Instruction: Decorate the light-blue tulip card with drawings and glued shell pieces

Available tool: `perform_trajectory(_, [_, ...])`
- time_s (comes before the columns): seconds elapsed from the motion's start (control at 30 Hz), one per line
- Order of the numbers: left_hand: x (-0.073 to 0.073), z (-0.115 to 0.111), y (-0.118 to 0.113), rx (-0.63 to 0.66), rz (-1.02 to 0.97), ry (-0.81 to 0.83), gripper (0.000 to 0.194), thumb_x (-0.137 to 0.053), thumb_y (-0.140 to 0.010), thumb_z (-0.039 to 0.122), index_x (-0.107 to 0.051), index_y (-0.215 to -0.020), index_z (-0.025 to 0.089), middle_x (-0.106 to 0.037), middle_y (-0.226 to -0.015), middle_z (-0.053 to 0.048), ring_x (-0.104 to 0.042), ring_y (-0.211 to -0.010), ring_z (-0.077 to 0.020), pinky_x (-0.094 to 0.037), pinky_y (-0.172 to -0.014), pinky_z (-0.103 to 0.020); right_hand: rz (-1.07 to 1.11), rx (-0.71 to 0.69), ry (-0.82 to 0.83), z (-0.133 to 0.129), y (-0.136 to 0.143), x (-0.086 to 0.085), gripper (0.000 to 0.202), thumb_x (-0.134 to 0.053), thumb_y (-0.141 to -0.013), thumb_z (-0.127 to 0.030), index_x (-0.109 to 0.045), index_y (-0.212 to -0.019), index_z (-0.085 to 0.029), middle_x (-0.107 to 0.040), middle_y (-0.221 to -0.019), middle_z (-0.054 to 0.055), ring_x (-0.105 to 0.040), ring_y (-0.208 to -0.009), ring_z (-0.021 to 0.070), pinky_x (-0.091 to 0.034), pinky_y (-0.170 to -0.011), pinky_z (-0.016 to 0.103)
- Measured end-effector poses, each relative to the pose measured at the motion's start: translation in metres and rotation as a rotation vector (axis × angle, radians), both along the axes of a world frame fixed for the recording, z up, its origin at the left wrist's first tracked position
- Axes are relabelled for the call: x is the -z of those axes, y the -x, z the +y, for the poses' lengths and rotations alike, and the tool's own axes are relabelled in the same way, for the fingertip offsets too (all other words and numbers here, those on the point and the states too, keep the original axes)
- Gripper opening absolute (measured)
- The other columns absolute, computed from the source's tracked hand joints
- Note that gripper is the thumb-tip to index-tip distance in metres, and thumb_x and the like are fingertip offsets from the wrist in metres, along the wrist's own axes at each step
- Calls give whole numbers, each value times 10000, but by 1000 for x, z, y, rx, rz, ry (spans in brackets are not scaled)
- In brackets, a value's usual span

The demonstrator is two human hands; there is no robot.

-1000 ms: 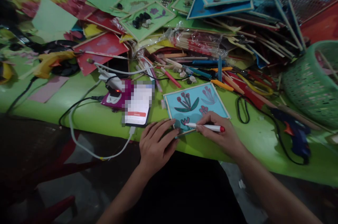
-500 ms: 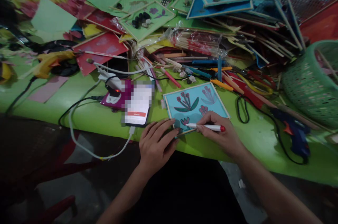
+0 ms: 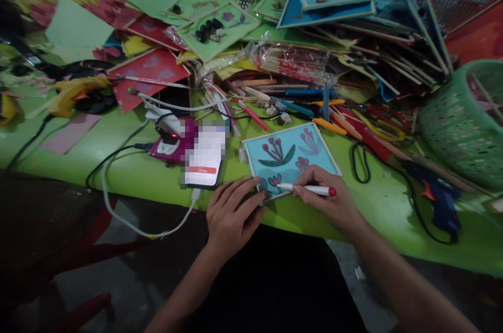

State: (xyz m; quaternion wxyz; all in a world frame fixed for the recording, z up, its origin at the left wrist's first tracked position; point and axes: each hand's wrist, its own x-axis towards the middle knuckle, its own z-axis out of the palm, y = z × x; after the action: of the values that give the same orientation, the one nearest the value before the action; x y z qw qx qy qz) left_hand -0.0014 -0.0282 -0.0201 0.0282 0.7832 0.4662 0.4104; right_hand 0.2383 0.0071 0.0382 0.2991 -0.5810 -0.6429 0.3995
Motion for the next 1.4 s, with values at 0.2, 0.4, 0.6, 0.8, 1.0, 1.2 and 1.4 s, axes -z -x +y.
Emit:
perform_trajectory(0.2, [0, 0, 0, 2, 0, -5, 190, -677, -931, 238, -743, -1105, 273, -758, -1309, -29, -701, -1219, -226, -462, -1067, -408, -2, 69, -8, -1, -1, 1, 297, -755, -855, -512, -689, -781, -231, -638, -670, 0, -539, -576, 140, -413, -529, 268])
perform_trajectory(0.4, [-1, 0, 0, -4, -12, -9, 167, -685, -934, 254, -746, -1089, 263, -764, -1295, -28, -711, -1200, -226, -458, -1062, -405, 25, 6, 9, -1, 0, 1, 310, -767, -840, -526, -691, -768, -234, -643, -672, 6, -535, -570, 140, -417, -529, 274])
perform_trajectory(0.6, [-1, 0, -1, -6, -11, -17, 179, -683, -930, 246, -748, -1095, 271, -764, -1293, -25, -710, -1198, -226, -466, -1055, -414, 26, 52, 5, -1, -1, 3, 269, -768, -846, -488, -688, -787, -238, -650, -682, 5, -537, -576, 143, -406, -521, 274])
perform_trajectory(0.8, [-1, 1, 0, -2, -11, -11, 163, -680, -934, 242, -744, -1082, 264, -763, -1296, -24, -709, -1202, -223, -462, -1051, -414, 72, 117, 11, -1, -4, 3, 277, -785, -831, -489, -689, -774, -236, -673, -691, 7, -559, -590, 147, -419, -538, 275])
perform_trajectory(1.0, [-1, 0, 1, 0, 3, 4, 173, -681, -931, 241, -737, -1092, 268, -754, -1315, -20, -703, -1212, -225, -458, -1058, -422, 88, 87, 34, -1, -5, 2, 286, -788, -823, -470, -680, -727, -223, -663, -671, 7, -544, -581, 139, -403, -541, 274])
perform_trajectory(1.2, [-2, 0, 1, 9, 2, 13, 188, -686, -925, 229, -736, -1103, 264, -754, -1316, -28, -702, -1217, -229, -454, -1067, -417, 61, 77, 26, 0, 0, -3, 234, -771, -832, -418, -692, -730, -223, -650, -659, 1, -537, -576, 136, -390, -536, 272])
perform_trajectory(1.4, [1, 0, 0, 6, 1, 9, 196, -695, -921, 239, -733, -1110, 271, -754, -1316, -21, -701, -1219, -225, -458, -1071, -420, 66, 39, 23, 0, -2, -2, 269, -771, -828, -440, -671, -704, -223, -631, -642, -4, -524, -563, 133, -376, -525, 274])
